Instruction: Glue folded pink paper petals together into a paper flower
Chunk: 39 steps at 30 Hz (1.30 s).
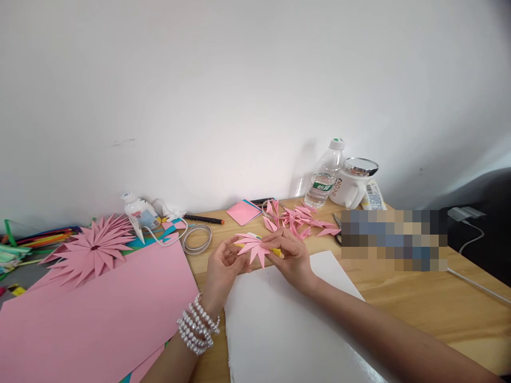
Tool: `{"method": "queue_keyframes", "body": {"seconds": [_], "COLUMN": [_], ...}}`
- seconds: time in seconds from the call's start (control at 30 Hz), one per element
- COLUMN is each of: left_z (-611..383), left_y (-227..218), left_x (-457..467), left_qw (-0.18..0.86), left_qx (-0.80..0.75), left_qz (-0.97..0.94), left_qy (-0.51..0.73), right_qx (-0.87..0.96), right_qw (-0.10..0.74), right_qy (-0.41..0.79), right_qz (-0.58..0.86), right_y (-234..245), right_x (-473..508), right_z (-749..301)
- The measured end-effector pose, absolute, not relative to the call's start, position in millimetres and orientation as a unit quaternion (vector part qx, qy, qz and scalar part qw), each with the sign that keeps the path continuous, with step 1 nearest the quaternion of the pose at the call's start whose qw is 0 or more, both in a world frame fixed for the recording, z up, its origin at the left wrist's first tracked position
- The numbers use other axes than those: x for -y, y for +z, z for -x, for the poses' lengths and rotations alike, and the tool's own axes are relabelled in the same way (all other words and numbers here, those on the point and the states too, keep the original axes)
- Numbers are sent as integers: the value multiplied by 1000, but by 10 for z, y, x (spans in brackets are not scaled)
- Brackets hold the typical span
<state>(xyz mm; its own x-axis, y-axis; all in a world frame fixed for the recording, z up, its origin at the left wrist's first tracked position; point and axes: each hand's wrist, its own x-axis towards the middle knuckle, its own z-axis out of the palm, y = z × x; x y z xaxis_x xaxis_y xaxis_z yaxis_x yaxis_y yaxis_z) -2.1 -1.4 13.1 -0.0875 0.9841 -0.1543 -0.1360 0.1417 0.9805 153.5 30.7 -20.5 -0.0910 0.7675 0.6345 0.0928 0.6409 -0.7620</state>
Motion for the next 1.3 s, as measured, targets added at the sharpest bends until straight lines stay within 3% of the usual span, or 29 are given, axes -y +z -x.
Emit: {"method": "queue_keyframes", "body": {"seconds": [0.3,0.43,0.6,0.8,0.97,1.1,1.2,1.3], "left_z": [99,79,28,82,85,60,86,152], "left_y": [310,306,226,139,109,126,162,193], "left_x": [57,56,48,25,26,41,39,10], "left_qw": [731,722,636,572,559,549,581,682], "left_qx": [-312,-314,-418,-504,-510,-499,-462,-351], "left_qz": [-424,-438,-466,-459,-473,-500,-516,-506], "left_qy": [435,434,452,455,452,446,428,394], "right_qx": [713,729,757,723,613,578,545,473], "right_qw": [612,618,599,563,502,447,415,388], "right_qy": [163,134,142,321,536,631,697,769], "right_qz": [301,264,219,242,292,261,212,184], "right_y": [-174,-210,-230,-197,-184,-164,-137,-117], "right_x": [-319,-344,-340,-327,-331,-336,-355,-388], "right_z": [-1574,-1568,-1540,-1533,-1504,-1505,-1546,-1592]}}
